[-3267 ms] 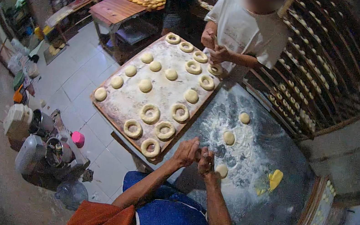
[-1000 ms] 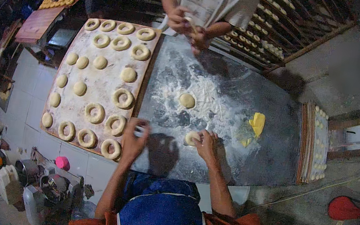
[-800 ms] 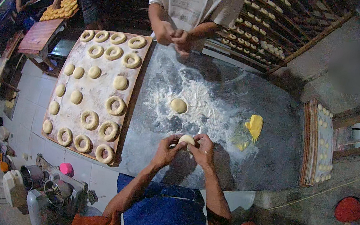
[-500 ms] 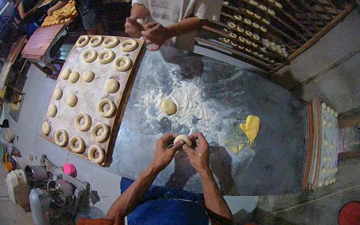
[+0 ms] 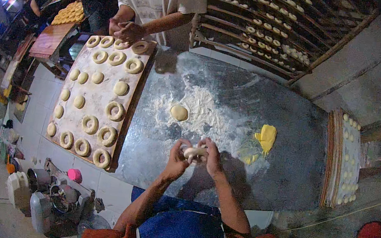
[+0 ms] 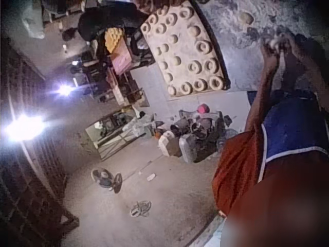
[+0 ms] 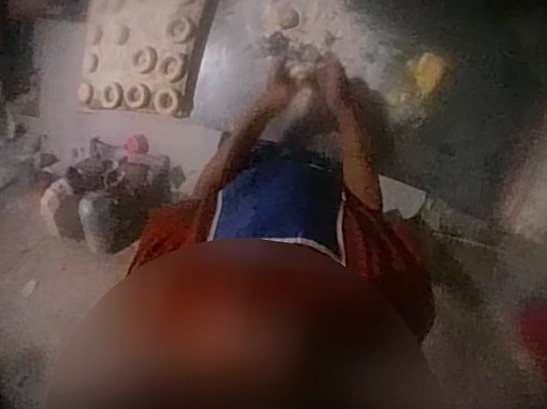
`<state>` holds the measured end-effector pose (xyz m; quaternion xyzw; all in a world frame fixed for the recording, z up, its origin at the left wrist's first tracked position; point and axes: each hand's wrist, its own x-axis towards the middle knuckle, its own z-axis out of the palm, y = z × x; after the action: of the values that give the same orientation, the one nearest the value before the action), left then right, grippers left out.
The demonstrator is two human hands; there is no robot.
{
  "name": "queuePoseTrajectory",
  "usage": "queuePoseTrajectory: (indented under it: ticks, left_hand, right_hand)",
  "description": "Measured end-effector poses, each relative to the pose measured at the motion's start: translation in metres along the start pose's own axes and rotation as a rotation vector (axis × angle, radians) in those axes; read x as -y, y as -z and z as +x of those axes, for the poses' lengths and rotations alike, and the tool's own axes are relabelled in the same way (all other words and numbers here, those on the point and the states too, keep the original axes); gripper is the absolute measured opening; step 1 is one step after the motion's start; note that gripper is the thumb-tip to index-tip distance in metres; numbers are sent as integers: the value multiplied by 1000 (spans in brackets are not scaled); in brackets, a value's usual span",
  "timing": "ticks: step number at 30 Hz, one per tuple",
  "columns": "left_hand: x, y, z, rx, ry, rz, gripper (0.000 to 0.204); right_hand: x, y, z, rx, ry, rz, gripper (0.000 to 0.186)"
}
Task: The person shapes dough balls into ring shapes by hand and places them on a wooden board. Another person assists by arranging the shaped dough on the board. The work continues with multiple dough pieces being processed in sequence.
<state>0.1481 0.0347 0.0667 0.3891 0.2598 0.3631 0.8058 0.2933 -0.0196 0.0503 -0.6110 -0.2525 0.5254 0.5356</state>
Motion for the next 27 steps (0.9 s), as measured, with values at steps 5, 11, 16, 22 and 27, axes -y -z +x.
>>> queuePoseTrajectory:
  ticks: [5, 11, 16, 22, 27]
  left_hand:
    - [8, 8, 14, -350, 29, -31, 11]
    - [30, 25, 6, -384, -165, 542, 20]
    - [42, 63, 14, -489, -864, 747, 25]
    - [10, 99, 4, -267, -471, -30, 19]
    - [-21, 122, -9, -454, -810, 687, 21]
  right_hand:
    - [-28, -16, 4, -91, -122, 566, 69]
    - [-13, -50, -3, -159, 195, -526, 59]
    - [-5, -75, -3, -46, 358, -445, 57]
    - [-28, -120, 8, -252, 678, -394, 57]
    - [-34, -143, 16, -1, 670, -674, 53]
